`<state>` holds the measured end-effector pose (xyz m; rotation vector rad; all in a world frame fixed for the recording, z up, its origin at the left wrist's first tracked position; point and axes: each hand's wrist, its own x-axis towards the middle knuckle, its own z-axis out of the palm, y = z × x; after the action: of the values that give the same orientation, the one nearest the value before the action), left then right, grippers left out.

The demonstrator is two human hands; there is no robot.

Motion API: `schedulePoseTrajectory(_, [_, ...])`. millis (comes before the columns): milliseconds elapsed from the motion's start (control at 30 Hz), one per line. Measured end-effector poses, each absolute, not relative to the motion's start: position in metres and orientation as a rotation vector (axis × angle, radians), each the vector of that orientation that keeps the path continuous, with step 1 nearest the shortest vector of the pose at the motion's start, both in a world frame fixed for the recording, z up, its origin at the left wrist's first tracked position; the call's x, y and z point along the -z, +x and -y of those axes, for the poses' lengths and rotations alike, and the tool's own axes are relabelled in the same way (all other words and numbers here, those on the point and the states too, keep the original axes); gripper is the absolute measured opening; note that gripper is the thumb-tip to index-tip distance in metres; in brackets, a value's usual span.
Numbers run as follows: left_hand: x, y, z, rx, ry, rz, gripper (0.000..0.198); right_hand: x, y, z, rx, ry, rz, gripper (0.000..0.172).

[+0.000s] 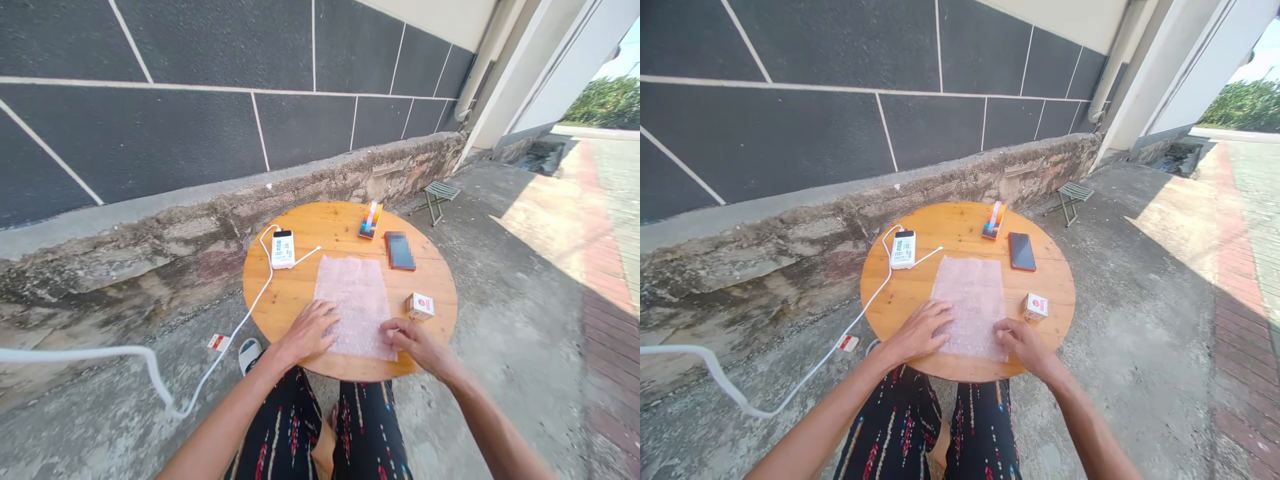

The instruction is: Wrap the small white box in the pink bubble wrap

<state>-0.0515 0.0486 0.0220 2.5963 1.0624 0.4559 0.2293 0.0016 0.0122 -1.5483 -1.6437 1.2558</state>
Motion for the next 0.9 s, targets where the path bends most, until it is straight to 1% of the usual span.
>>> schedulePoseTrajectory(67, [-0.024,-0.052,-0.049,-0.492,2.57,-1.069,0.027,-0.019,0.239,0.002,-1.095,-1.661,1.734,0.028])
schedulePoseTrajectory(167, [-0.028,-0.045,-0.051,-0.555,2.553,-1.1,0.025,-0.033,0.225,-0.005,-0.735,-1.767,1.886,0.029])
schedulePoseTrajectory(267, [-0.032,-0.029,-0.058,-0.551,2.583,-1.092,0.028,-0.04,0.192,-0.024,-0.377,-1.597,2.117,0.033])
schedulePoseTrajectory(333, [-0.032,-0.02,-0.061,-0.498,2.606,-1.058,0.031,-0.037,0.174,-0.038,-0.214,-1.529,2.259,0.039])
schedulePoseTrajectory(367, [-0.031,-0.019,-0.061,-0.474,2.615,-1.043,0.032,-0.033,0.168,-0.043,-0.159,-1.53,2.315,0.039])
schedulePoseTrajectory(467, [-0.026,-0.032,-0.055,-0.468,2.629,-1.042,0.035,-0.019,0.166,-0.051,-0.054,-1.569,2.415,0.035])
schedulePoseTrajectory(567, [-0.023,-0.064,-0.042,-0.483,2.611,-1.065,0.043,-0.008,0.174,-0.05,-0.004,-1.575,2.429,0.036])
schedulePoseTrajectory(667, [-0.025,-0.09,-0.033,-0.484,2.568,-1.172,0.036,-0.004,0.177,-0.049,-0.013,-1.574,2.417,0.037])
schedulePoseTrajectory(767, [-0.028,-0.09,-0.035,-0.575,2.525,-1.291,0.029,-0.006,0.175,-0.051,-0.04,-1.574,2.414,0.038])
schedulePoseTrajectory(900, [-0.027,-0.065,-0.046,-0.598,2.57,-1.205,0.03,-0.015,0.174,-0.053,-0.047,-1.571,2.436,0.038])
